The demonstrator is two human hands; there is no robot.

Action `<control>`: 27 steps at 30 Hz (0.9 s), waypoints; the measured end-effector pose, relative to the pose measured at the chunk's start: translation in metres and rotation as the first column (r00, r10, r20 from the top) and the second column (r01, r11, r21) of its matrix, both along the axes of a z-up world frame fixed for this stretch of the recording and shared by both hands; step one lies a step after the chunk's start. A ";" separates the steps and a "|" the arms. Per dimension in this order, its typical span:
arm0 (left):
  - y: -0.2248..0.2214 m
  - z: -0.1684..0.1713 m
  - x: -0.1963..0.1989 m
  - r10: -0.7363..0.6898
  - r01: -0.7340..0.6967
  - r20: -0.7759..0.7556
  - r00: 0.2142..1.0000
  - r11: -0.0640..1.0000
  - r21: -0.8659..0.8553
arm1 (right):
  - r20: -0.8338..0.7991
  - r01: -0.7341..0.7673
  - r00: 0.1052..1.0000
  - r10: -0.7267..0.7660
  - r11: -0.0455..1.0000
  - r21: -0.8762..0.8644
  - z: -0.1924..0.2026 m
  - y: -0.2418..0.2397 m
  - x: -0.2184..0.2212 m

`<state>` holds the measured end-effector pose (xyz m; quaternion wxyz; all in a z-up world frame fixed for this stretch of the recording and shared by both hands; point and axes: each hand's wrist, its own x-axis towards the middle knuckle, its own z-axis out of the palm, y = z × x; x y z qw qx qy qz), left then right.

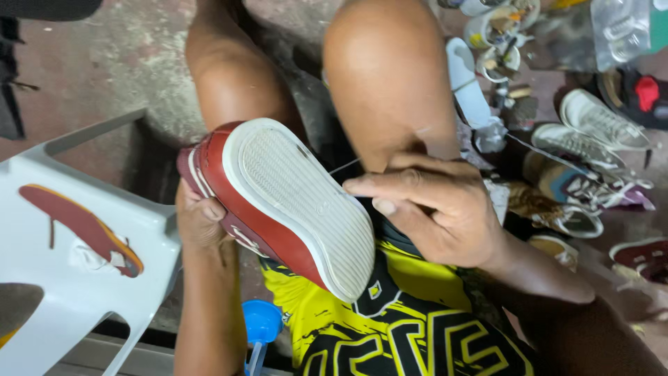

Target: The person stitches the sole of a shoe using a needle and thread, pulling the thread through the sole and upper by hand while supporting the shoe on their lap.

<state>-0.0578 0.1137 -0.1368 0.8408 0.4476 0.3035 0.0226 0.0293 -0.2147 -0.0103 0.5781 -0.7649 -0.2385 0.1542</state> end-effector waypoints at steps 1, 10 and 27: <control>0.004 -0.011 -0.005 -0.022 0.023 0.068 0.997 1.000 -0.005 | -0.003 -0.014 1.000 0.014 1.000 0.009 0.003 0.003 -0.001; -0.001 -0.022 -0.008 -0.049 0.061 0.136 0.990 0.994 -0.089 | 0.070 -0.143 0.988 0.138 0.987 0.069 0.011 0.034 -0.006; -0.008 -0.003 -0.002 -0.146 0.179 0.210 0.967 0.972 -0.149 | 0.184 -0.166 0.965 0.187 0.978 -0.123 0.023 0.038 -0.003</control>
